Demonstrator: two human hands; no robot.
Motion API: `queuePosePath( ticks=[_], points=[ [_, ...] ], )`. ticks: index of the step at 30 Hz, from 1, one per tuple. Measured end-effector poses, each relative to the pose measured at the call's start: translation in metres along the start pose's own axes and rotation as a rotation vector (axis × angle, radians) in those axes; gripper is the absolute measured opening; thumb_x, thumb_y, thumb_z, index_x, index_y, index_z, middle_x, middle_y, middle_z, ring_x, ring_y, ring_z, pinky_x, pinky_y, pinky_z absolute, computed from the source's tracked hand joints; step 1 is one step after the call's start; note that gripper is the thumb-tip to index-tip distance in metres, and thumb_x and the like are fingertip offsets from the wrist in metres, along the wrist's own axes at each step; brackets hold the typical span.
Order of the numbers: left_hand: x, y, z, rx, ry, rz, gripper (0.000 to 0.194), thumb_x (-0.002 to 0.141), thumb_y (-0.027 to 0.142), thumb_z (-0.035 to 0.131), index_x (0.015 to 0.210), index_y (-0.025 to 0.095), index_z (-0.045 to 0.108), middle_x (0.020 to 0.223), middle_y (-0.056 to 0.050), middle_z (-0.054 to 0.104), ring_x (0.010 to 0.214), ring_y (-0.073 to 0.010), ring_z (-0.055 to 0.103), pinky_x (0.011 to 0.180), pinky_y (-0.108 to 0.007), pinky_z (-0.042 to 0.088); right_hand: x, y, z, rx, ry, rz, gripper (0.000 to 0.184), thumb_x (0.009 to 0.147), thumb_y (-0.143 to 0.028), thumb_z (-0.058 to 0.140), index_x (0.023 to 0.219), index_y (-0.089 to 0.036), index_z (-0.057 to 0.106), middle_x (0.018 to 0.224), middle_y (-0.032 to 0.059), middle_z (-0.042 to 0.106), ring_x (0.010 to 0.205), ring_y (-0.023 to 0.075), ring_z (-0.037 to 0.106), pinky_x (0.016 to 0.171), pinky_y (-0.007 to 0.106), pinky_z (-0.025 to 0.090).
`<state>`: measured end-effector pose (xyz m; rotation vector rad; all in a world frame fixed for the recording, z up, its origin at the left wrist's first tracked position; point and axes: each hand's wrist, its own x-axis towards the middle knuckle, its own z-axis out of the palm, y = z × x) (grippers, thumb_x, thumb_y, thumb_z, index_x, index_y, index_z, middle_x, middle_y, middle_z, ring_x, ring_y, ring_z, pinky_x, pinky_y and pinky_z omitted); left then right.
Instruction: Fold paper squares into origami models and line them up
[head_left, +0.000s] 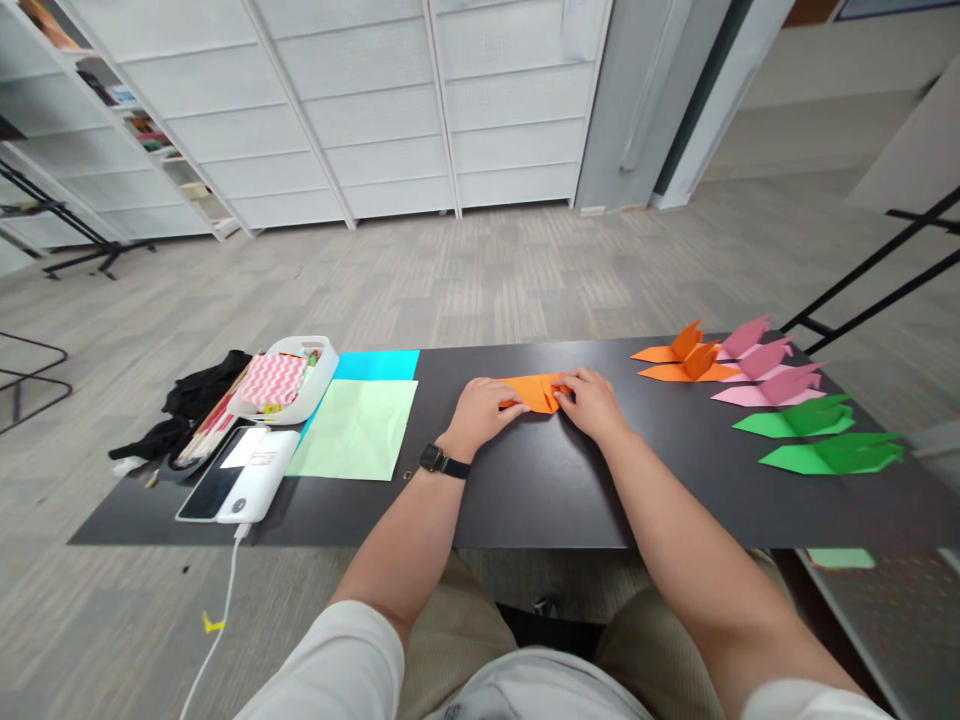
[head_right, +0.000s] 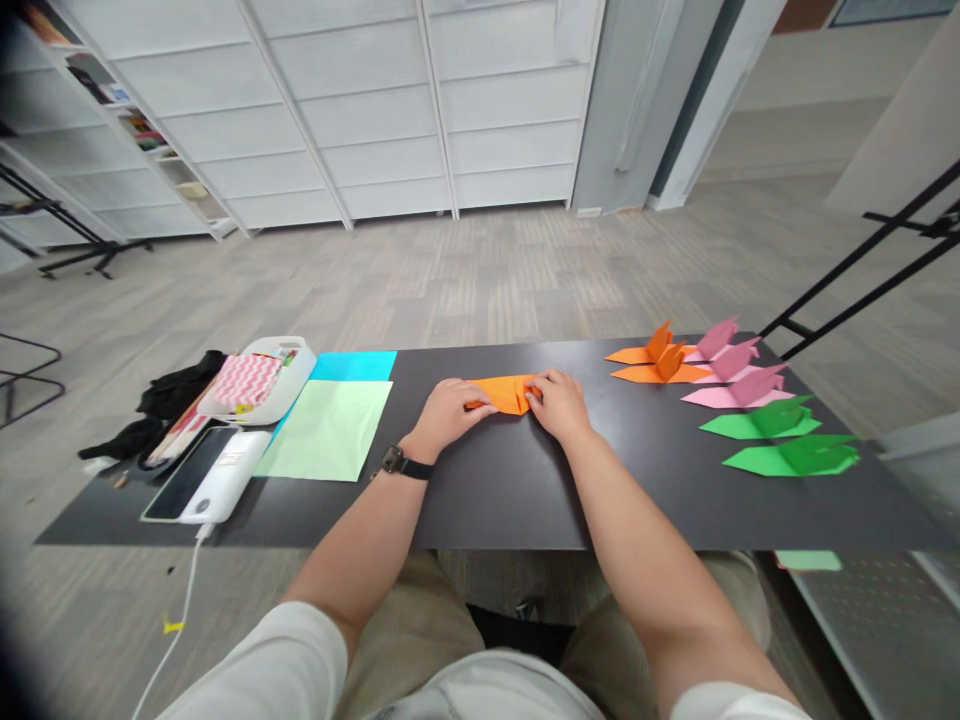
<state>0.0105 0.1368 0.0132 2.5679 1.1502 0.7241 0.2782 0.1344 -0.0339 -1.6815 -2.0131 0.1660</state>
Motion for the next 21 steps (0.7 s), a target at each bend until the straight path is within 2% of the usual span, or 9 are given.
queuePosePath(
  ticks=[3, 7, 10, 12, 16, 18, 21],
  points=[
    [-0.0005, -0.0049, -0.0032, -0.001, -0.025, -0.018, 0.025, 0.098, 0.047, 0.074, 0.092, 0.025, 0.082, 0.104, -0.004, 0.083, 0.098, -0.0215, 0.072, 0.100, -0.040, 0.049, -0.0001, -0.0021, -0.0006, 0.018, 0.007, 0.004, 0.021, 0.096, -0.028, 0.066, 0.111, -0.029, 0.081, 0.117, 0.0094, 0.072, 0.113, 0.0300, 0.063, 0.101, 0.049, 0.046],
    [-0.0017, -0.0077, -0.0031, -0.039, 0.035, -0.096, 0.022, 0.098, 0.045, 0.075, 0.090, 0.025, 0.082, 0.104, -0.003, 0.082, 0.100, -0.0221, 0.074, 0.097, -0.038, 0.053, -0.0010, -0.0054, -0.0010, 0.024, 0.022, 0.014, 0.021, 0.095, -0.028, 0.067, 0.111, -0.030, 0.080, 0.119, 0.0090, 0.072, 0.113, 0.0305, 0.062, 0.100, 0.050, 0.046],
    [-0.0024, -0.0063, -0.0018, -0.097, 0.069, -0.134, 0.017, 0.096, 0.041, 0.078, 0.097, 0.024, 0.081, 0.106, -0.004, 0.082, 0.102, -0.0228, 0.075, 0.096, -0.036, 0.057, -0.0018, -0.0076, -0.0015, 0.023, 0.024, 0.025, 0.021, 0.095, -0.028, 0.067, 0.112, -0.030, 0.080, 0.118, 0.0087, 0.072, 0.114, 0.0307, 0.061, 0.100, 0.049, 0.045],
    [-0.0027, -0.0046, -0.0023, -0.154, 0.074, -0.103, 0.018, 0.094, 0.037, 0.080, 0.104, 0.023, 0.080, 0.111, -0.005, 0.081, 0.107, -0.0230, 0.075, 0.101, -0.036, 0.057, -0.0019, -0.0084, -0.0023, 0.024, 0.018, 0.026, 0.020, 0.096, -0.028, 0.067, 0.112, -0.030, 0.079, 0.118, 0.0085, 0.072, 0.114, 0.0305, 0.061, 0.100, 0.049, 0.045],
    [-0.0031, -0.0045, -0.0066, -0.243, 0.061, 0.012, 0.034, 0.092, 0.026, 0.082, 0.125, 0.022, 0.073, 0.129, -0.007, 0.075, 0.123, -0.0232, 0.069, 0.114, -0.040, 0.053, -0.0007, -0.0070, -0.0038, 0.019, -0.004, 0.024, 0.020, 0.096, -0.025, 0.067, 0.112, -0.029, 0.079, 0.119, 0.0083, 0.072, 0.116, 0.0299, 0.061, 0.102, 0.048, 0.044],
    [-0.0031, -0.0065, -0.0083, -0.255, 0.069, 0.015, 0.034, 0.094, 0.019, 0.076, 0.128, 0.022, 0.071, 0.130, -0.008, 0.073, 0.119, -0.0212, 0.070, 0.110, -0.038, 0.055, -0.0001, -0.0056, -0.0037, 0.022, -0.010, 0.026, 0.021, 0.096, -0.024, 0.067, 0.112, -0.028, 0.079, 0.118, 0.0080, 0.072, 0.116, 0.0293, 0.061, 0.103, 0.048, 0.044],
    [-0.0028, -0.0092, -0.0090, -0.261, 0.098, -0.067, 0.024, 0.097, 0.017, 0.070, 0.121, 0.022, 0.071, 0.119, -0.006, 0.073, 0.100, -0.0171, 0.072, 0.097, -0.034, 0.060, -0.0003, -0.0051, -0.0029, 0.031, -0.011, 0.018, 0.021, 0.096, -0.024, 0.067, 0.112, -0.028, 0.079, 0.119, 0.0078, 0.072, 0.116, 0.0288, 0.062, 0.105, 0.048, 0.043]
  ],
)
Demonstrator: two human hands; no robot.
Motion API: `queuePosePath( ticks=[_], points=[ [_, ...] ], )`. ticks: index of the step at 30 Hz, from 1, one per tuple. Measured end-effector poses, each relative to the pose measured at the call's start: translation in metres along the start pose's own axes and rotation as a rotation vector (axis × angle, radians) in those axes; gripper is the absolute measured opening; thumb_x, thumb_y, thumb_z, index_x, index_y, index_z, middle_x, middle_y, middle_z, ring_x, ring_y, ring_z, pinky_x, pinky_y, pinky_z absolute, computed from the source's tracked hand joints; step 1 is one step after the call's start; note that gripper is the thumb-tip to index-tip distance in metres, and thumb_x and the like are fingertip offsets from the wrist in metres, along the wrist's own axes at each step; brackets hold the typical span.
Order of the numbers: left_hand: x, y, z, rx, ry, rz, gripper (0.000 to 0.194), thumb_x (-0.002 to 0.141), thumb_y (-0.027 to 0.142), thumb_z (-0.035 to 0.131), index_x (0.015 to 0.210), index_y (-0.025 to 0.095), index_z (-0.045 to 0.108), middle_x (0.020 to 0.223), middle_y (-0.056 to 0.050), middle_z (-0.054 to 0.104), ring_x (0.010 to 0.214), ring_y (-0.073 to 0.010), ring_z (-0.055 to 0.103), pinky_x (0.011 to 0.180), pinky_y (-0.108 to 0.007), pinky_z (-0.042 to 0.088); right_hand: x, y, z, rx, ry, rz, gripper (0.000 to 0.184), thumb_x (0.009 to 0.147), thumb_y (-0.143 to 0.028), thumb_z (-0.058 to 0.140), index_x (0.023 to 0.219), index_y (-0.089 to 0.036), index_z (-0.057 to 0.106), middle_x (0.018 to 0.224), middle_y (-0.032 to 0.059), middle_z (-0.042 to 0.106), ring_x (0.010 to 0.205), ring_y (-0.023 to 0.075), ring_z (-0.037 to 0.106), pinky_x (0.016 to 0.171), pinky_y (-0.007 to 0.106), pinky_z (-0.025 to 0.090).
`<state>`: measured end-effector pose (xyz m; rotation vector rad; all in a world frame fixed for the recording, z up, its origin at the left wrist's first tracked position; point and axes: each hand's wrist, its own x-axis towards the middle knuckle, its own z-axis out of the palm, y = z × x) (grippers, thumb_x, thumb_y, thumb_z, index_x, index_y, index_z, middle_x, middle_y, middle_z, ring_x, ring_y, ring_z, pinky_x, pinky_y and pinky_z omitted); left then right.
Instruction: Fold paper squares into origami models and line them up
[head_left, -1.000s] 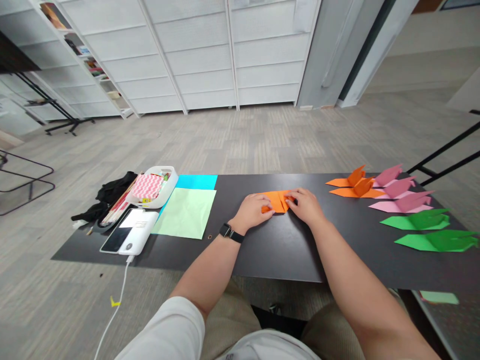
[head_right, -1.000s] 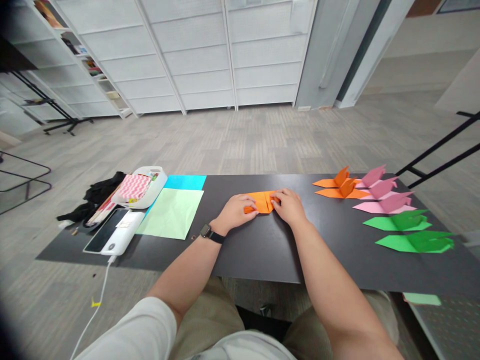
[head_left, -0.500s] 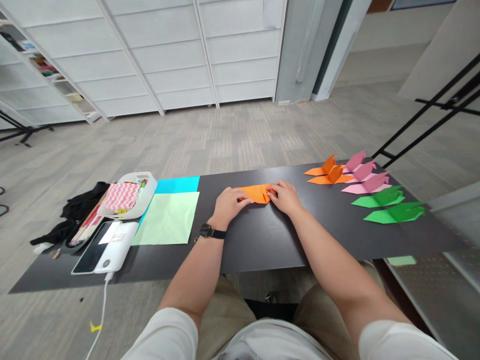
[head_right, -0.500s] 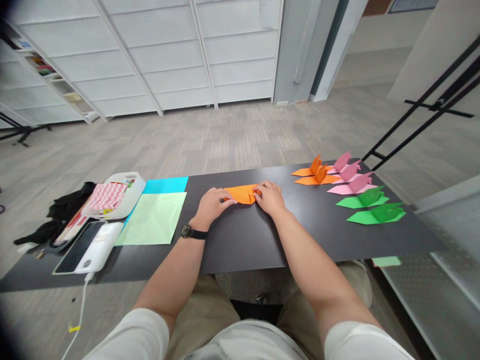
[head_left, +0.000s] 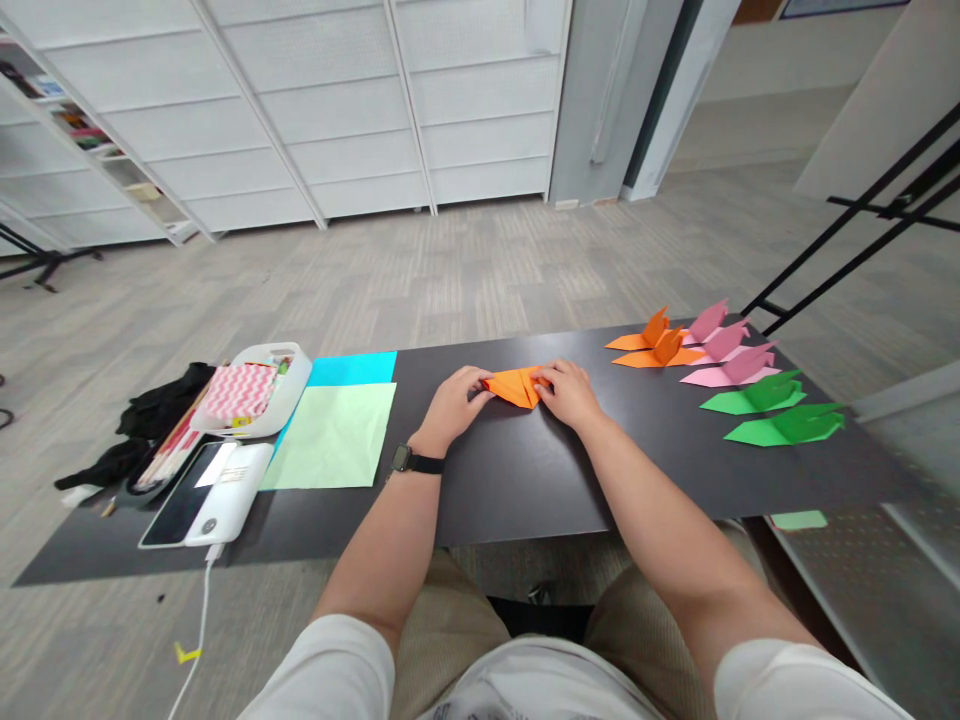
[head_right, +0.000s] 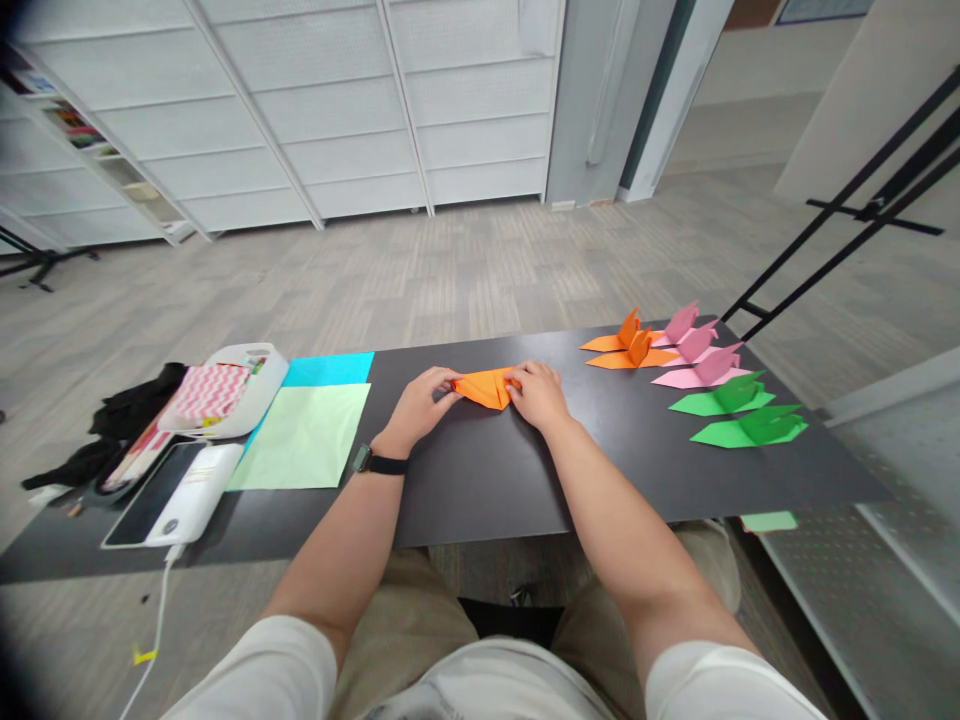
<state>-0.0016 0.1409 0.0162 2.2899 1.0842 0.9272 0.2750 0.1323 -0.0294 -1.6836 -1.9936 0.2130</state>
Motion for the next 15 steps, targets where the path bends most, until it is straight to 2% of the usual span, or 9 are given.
queuePosePath(
  ticks=[4, 15],
  points=[
    [0.0002, -0.0010, 0.0015, 0.022, 0.007, -0.090, 0.010, 0.097, 0.024, 0.072, 0.107, 0.023, 0.072, 0.109, -0.003, 0.073, 0.091, -0.0169, 0.071, 0.090, -0.033, 0.060, -0.0013, -0.0034, -0.0008, 0.006, -0.005, -0.040, 0.020, 0.095, -0.030, 0.069, 0.112, -0.029, 0.080, 0.119, 0.0076, 0.073, 0.116, 0.0296, 0.062, 0.106, 0.050, 0.042],
    [0.0000, -0.0017, 0.0008, 0.032, 0.027, -0.136, 0.012, 0.096, 0.028, 0.072, 0.106, 0.022, 0.071, 0.104, -0.004, 0.070, 0.090, -0.0174, 0.068, 0.087, -0.034, 0.059, -0.0033, -0.0100, -0.0057, -0.003, -0.047, -0.106, 0.026, 0.093, -0.046, 0.076, 0.115, -0.033, 0.081, 0.119, 0.0064, 0.074, 0.117, 0.0301, 0.062, 0.112, 0.053, 0.036]
  ],
)
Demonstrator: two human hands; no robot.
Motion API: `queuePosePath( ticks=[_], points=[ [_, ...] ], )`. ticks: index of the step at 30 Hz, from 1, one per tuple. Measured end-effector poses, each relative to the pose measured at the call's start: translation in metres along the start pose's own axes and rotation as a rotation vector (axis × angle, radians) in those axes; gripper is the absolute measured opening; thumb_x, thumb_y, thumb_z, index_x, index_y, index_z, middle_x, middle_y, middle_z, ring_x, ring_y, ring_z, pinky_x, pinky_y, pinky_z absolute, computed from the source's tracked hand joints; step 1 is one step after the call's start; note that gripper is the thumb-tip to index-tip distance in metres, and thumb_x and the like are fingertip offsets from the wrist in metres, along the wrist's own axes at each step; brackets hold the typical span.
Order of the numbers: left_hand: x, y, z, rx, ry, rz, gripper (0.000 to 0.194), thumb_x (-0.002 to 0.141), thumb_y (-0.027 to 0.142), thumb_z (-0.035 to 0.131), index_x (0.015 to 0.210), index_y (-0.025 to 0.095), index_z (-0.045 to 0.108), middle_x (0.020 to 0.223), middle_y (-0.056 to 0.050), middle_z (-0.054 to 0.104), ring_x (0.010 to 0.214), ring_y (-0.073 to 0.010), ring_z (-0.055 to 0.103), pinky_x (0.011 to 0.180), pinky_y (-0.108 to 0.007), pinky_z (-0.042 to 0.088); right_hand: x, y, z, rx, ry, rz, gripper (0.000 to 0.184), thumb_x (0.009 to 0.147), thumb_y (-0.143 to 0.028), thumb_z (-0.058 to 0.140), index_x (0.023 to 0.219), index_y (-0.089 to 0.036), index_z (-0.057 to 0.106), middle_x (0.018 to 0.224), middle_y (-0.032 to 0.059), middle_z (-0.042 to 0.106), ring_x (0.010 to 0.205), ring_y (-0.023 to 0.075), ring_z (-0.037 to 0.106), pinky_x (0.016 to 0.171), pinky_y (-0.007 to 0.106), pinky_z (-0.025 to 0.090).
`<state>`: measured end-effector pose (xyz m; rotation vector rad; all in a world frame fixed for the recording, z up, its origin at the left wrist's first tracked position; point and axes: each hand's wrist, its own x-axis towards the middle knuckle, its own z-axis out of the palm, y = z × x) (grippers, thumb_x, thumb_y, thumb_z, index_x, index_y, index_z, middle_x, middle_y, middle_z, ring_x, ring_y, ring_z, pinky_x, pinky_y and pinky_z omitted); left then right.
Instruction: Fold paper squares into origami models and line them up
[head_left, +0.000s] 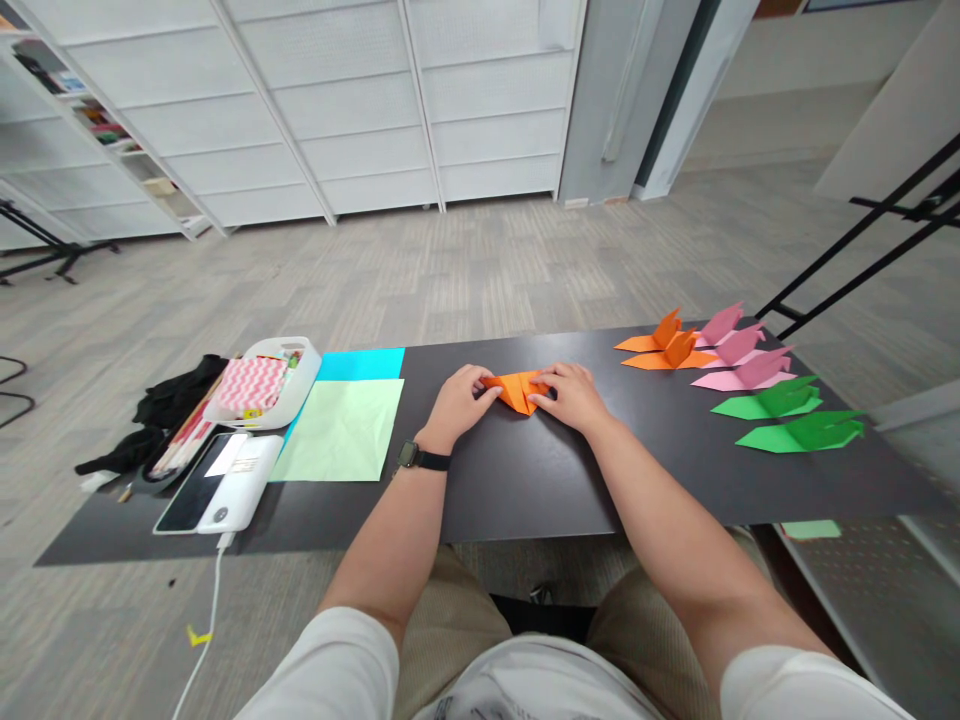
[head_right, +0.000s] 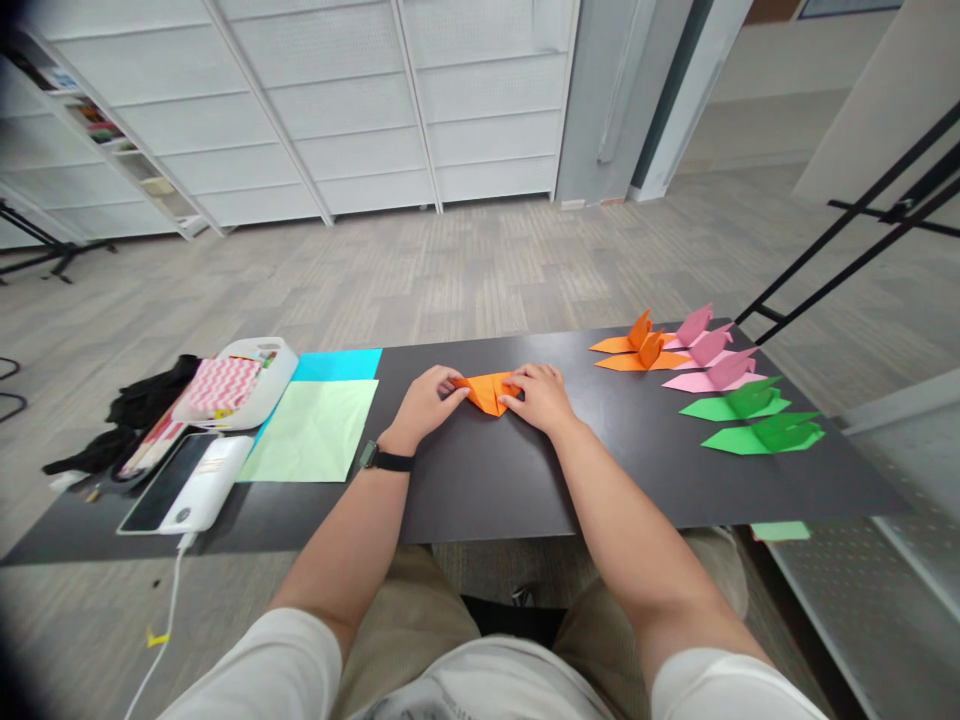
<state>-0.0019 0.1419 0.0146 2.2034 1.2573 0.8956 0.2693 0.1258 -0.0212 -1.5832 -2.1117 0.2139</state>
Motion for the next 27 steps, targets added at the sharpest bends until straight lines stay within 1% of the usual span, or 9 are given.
queuePosePath(
  ticks=[3, 5, 10, 13, 15, 17, 20, 23, 27],
  points=[
    [-0.001, 0.001, -0.001, -0.016, -0.025, 0.027, 0.017, 0.093, 0.029, 0.076, 0.108, 0.021, 0.071, 0.104, -0.004, 0.068, 0.091, -0.0175, 0.067, 0.085, -0.033, 0.058, 0.000, -0.001, 0.000, -0.013, -0.010, -0.005, 0.028, 0.091, -0.048, 0.078, 0.115, -0.033, 0.080, 0.120, 0.0067, 0.073, 0.117, 0.0309, 0.061, 0.111, 0.053, 0.037],
    [-0.001, 0.002, 0.001, -0.009, -0.021, 0.040, 0.019, 0.093, 0.028, 0.077, 0.109, 0.021, 0.070, 0.105, -0.004, 0.068, 0.093, -0.0180, 0.066, 0.086, -0.033, 0.058, 0.000, -0.003, 0.001, -0.023, -0.005, -0.009, 0.029, 0.091, -0.048, 0.079, 0.116, -0.033, 0.080, 0.120, 0.0069, 0.073, 0.118, 0.0313, 0.061, 0.112, 0.053, 0.036],
    [0.002, 0.002, 0.005, 0.086, 0.061, 0.019, 0.017, 0.094, 0.028, 0.077, 0.106, 0.021, 0.067, 0.105, -0.004, 0.068, 0.096, -0.0200, 0.064, 0.091, -0.036, 0.056, 0.003, -0.008, 0.003, -0.036, -0.002, -0.035, 0.028, 0.092, -0.046, 0.078, 0.117, -0.032, 0.080, 0.120, 0.0074, 0.072, 0.116, 0.0305, 0.061, 0.112, 0.052, 0.036],
    [0.002, 0.002, 0.002, 0.088, 0.088, -0.007, 0.017, 0.093, 0.030, 0.079, 0.100, 0.022, 0.066, 0.101, -0.003, 0.068, 0.093, -0.0201, 0.064, 0.090, -0.036, 0.055, 0.003, -0.010, 0.002, -0.028, -0.012, -0.047, 0.028, 0.092, -0.046, 0.078, 0.117, -0.032, 0.079, 0.118, 0.0069, 0.072, 0.117, 0.0302, 0.061, 0.112, 0.052, 0.035],
    [0.001, 0.001, -0.004, 0.056, 0.033, 0.016, 0.016, 0.092, 0.029, 0.080, 0.096, 0.022, 0.066, 0.100, -0.003, 0.070, 0.094, -0.0202, 0.065, 0.090, -0.036, 0.055, 0.002, -0.010, 0.001, -0.024, -0.016, -0.047, 0.028, 0.093, -0.047, 0.077, 0.117, -0.032, 0.079, 0.118, 0.0067, 0.073, 0.117, 0.0301, 0.061, 0.113, 0.052, 0.035],
    [-0.001, -0.002, -0.011, 0.038, -0.069, 0.079, 0.016, 0.089, 0.027, 0.082, 0.095, 0.023, 0.067, 0.103, -0.002, 0.072, 0.097, -0.0210, 0.067, 0.093, -0.037, 0.055, 0.001, -0.012, 0.001, -0.024, -0.018, -0.043, 0.031, 0.092, -0.050, 0.078, 0.117, -0.032, 0.078, 0.120, 0.0072, 0.072, 0.119, 0.0309, 0.061, 0.114, 0.053, 0.034],
    [-0.003, -0.008, -0.020, 0.084, -0.187, 0.176, 0.022, 0.085, 0.022, 0.083, 0.104, 0.023, 0.072, 0.112, -0.004, 0.075, 0.107, -0.0234, 0.067, 0.102, -0.041, 0.052, -0.001, -0.015, 0.001, -0.040, -0.023, -0.031, 0.040, 0.087, -0.056, 0.081, 0.118, -0.031, 0.077, 0.124, 0.0087, 0.070, 0.120, 0.0333, 0.060, 0.118, 0.057, 0.032],
    [-0.004, -0.014, -0.023, 0.149, -0.238, 0.220, 0.030, 0.086, 0.015, 0.078, 0.114, 0.025, 0.077, 0.124, -0.004, 0.075, 0.115, -0.0239, 0.066, 0.109, -0.043, 0.049, -0.002, -0.019, 0.002, -0.056, -0.029, -0.022, 0.048, 0.082, -0.058, 0.084, 0.121, -0.031, 0.074, 0.126, 0.0092, 0.069, 0.122, 0.0351, 0.058, 0.122, 0.063, 0.026],
    [-0.005, -0.019, -0.021, 0.233, -0.257, 0.199, 0.029, 0.087, 0.013, 0.073, 0.108, 0.030, 0.083, 0.139, -0.002, 0.072, 0.123, -0.0251, 0.063, 0.116, -0.047, 0.046, -0.003, -0.021, 0.003, -0.060, -0.035, -0.021, 0.051, 0.081, -0.057, 0.085, 0.123, -0.031, 0.072, 0.127, 0.0099, 0.067, 0.124, 0.0363, 0.057, 0.123, 0.068, 0.023]
  ],
)
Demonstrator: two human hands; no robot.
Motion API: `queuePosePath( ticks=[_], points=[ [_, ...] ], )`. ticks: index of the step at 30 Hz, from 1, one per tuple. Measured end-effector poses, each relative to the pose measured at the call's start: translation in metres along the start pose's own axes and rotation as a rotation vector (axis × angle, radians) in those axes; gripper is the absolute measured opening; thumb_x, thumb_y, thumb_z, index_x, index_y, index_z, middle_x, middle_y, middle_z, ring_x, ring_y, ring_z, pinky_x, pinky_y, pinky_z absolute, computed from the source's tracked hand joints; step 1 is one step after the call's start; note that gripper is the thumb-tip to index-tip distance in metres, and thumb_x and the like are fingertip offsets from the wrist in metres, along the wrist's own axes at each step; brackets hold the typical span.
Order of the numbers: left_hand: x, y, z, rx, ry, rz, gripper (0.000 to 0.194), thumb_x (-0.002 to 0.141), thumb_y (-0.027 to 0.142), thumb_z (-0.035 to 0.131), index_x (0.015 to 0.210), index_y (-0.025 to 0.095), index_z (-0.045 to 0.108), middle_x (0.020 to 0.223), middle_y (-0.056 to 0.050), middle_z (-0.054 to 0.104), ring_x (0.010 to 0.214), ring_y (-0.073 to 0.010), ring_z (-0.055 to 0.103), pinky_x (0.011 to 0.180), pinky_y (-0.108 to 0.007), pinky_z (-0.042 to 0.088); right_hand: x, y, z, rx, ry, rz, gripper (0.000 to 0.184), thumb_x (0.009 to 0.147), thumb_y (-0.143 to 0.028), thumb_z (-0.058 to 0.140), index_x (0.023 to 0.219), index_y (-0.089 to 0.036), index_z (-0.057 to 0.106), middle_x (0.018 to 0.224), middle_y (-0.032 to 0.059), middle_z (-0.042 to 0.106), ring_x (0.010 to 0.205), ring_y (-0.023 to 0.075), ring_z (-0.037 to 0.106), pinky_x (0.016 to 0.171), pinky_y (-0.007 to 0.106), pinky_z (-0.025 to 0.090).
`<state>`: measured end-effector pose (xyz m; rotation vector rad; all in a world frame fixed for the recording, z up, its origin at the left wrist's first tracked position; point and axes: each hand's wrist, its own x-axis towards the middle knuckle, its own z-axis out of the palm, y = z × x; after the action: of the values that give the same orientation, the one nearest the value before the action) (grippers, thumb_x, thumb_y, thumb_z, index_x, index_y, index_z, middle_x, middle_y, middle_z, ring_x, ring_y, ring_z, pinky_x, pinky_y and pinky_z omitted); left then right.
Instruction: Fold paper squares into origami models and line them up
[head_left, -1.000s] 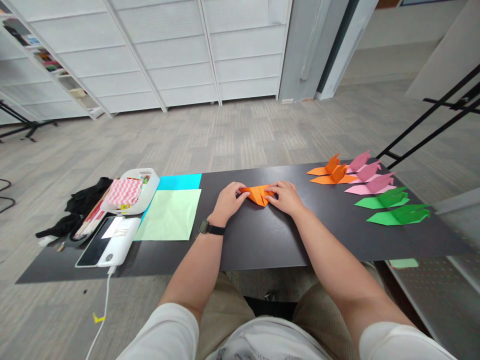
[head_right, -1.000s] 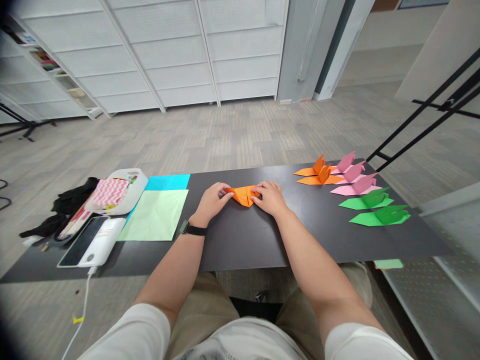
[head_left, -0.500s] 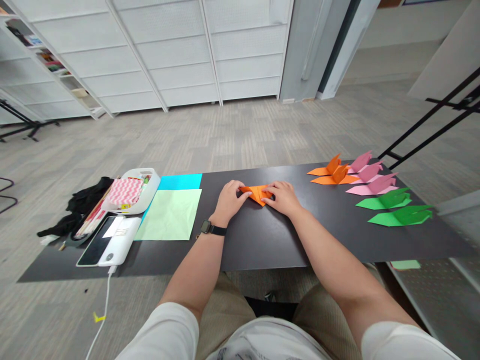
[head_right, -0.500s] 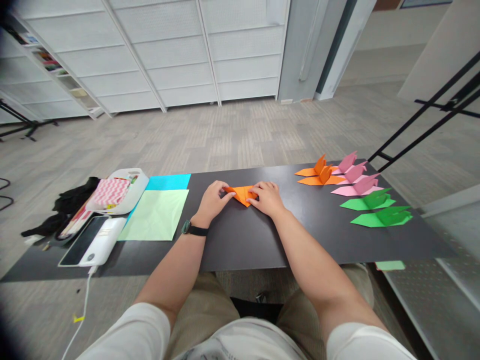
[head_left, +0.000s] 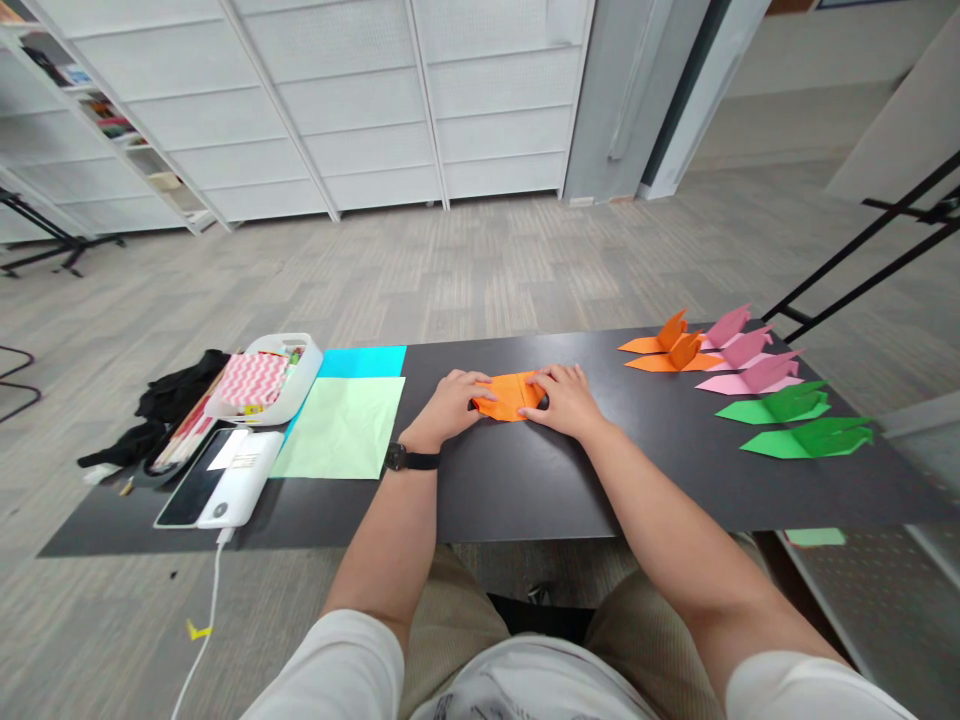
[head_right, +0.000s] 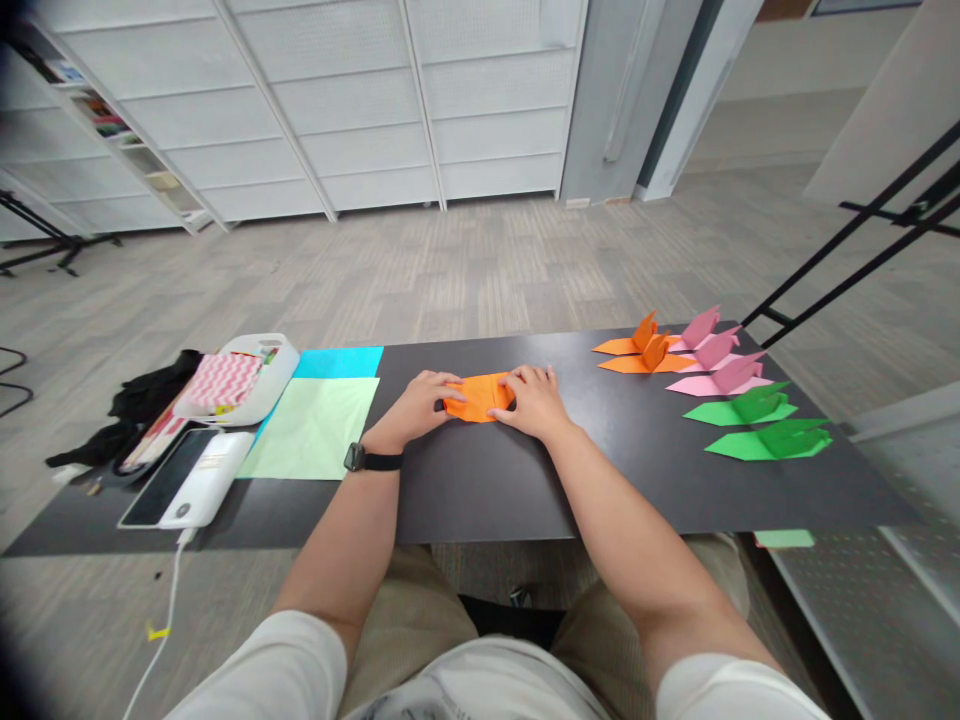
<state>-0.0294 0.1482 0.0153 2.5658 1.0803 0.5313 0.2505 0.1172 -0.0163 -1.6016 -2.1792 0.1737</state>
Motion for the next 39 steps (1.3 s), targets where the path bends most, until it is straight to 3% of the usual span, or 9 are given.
queuePosePath(
  ticks=[8, 13, 19, 23, 27, 30, 33, 37, 39],
  points=[
    [0.000, 0.000, 0.003, -0.016, 0.015, 0.006, 0.024, 0.092, 0.017, 0.072, 0.109, 0.030, 0.083, 0.144, -0.003, 0.071, 0.132, -0.0252, 0.063, 0.122, -0.050, 0.043, 0.000, -0.001, -0.004, 0.031, -0.014, 0.013, 0.043, 0.088, -0.055, 0.078, 0.123, -0.030, 0.074, 0.128, 0.0102, 0.068, 0.124, 0.0355, 0.058, 0.123, 0.068, 0.025],
    [0.005, 0.007, -0.004, -0.165, 0.224, 0.016, 0.014, 0.099, 0.025, 0.069, 0.104, 0.026, 0.082, 0.124, -0.005, 0.079, 0.117, -0.0231, 0.071, 0.113, -0.045, 0.051, 0.002, 0.002, -0.013, 0.142, -0.022, 0.019, 0.031, 0.103, -0.032, 0.052, 0.124, -0.028, 0.073, 0.128, 0.0094, 0.073, 0.124, 0.0318, 0.063, 0.122, 0.066, 0.029],
    [0.006, 0.014, -0.010, -0.450, 0.567, -0.223, 0.023, 0.101, 0.039, 0.065, 0.104, 0.019, 0.078, 0.104, -0.006, 0.079, 0.100, -0.0219, 0.073, 0.095, -0.035, 0.058, 0.002, 0.004, -0.025, 0.361, 0.201, -0.043, 0.030, 0.103, -0.033, 0.050, 0.124, -0.028, 0.071, 0.122, 0.0078, 0.077, 0.117, 0.0289, 0.069, 0.118, 0.057, 0.043],
    [0.010, 0.007, 0.000, -0.705, 0.608, -0.377, 0.030, 0.099, 0.038, 0.065, 0.120, 0.018, 0.071, 0.109, -0.007, 0.078, 0.101, -0.0209, 0.074, 0.092, -0.033, 0.059, 0.003, 0.005, -0.029, 0.440, 0.437, 0.032, 0.040, 0.096, -0.040, 0.064, 0.134, -0.027, 0.066, 0.115, 0.0082, 0.077, 0.110, 0.0286, 0.071, 0.106, 0.049, 0.054],
    [0.012, 0.003, 0.007, -0.568, 0.564, -0.602, 0.052, 0.094, 0.025, 0.067, 0.145, 0.022, 0.058, 0.095, -0.001, 0.075, 0.086, -0.0175, 0.072, 0.085, -0.030, 0.057, 0.003, 0.006, -0.033, 0.387, 0.611, 0.071, 0.041, 0.094, -0.036, 0.066, 0.133, -0.025, 0.066, 0.114, 0.0101, 0.075, 0.110, 0.0292, 0.070, 0.104, 0.050, 0.054],
    [0.013, 0.006, 0.009, -0.417, 0.472, -0.657, 0.044, 0.092, 0.022, 0.068, 0.136, 0.023, 0.065, 0.092, -0.001, 0.074, 0.084, -0.0176, 0.070, 0.084, -0.030, 0.056, 0.002, 0.000, -0.033, 0.363, 0.454, -0.034, 0.029, 0.097, -0.034, 0.064, 0.124, -0.027, 0.071, 0.109, 0.0091, 0.075, 0.106, 0.0286, 0.070, 0.101, 0.048, 0.055],
    [0.017, 0.014, 0.014, -0.581, 0.384, -0.669, 0.018, 0.099, 0.030, 0.063, 0.112, 0.021, 0.072, 0.101, -0.004, 0.077, 0.089, -0.0180, 0.073, 0.079, -0.028, 0.059, 0.000, -0.010, -0.027, 0.331, 0.199, -0.214, 0.031, 0.097, -0.038, 0.069, 0.126, -0.028, 0.071, 0.117, 0.0096, 0.075, 0.112, 0.0299, 0.069, 0.103, 0.050, 0.054],
    [0.020, 0.029, 0.025, -0.885, 0.202, -0.664, 0.034, 0.105, 0.047, 0.058, 0.125, 0.021, 0.067, 0.114, -0.008, 0.077, 0.086, -0.0175, 0.077, 0.067, -0.025, 0.060, -0.001, -0.020, -0.018, 0.223, 0.081, -0.319, 0.053, 0.088, -0.046, 0.081, 0.136, -0.027, 0.067, 0.127, 0.0119, 0.073, 0.122, 0.0346, 0.064, 0.107, 0.054, 0.048],
    [0.020, 0.036, 0.027, -0.904, 0.141, -0.602, 0.042, 0.105, 0.049, 0.059, 0.137, 0.022, 0.063, 0.126, -0.010, 0.075, 0.091, -0.0179, 0.078, 0.066, -0.023, 0.059, 0.001, -0.020, -0.017, 0.160, 0.100, -0.306, 0.047, 0.090, -0.041, 0.080, 0.133, -0.026, 0.069, 0.125, 0.0119, 0.074, 0.120, 0.0348, 0.065, 0.105, 0.054, 0.047]
  ],
)
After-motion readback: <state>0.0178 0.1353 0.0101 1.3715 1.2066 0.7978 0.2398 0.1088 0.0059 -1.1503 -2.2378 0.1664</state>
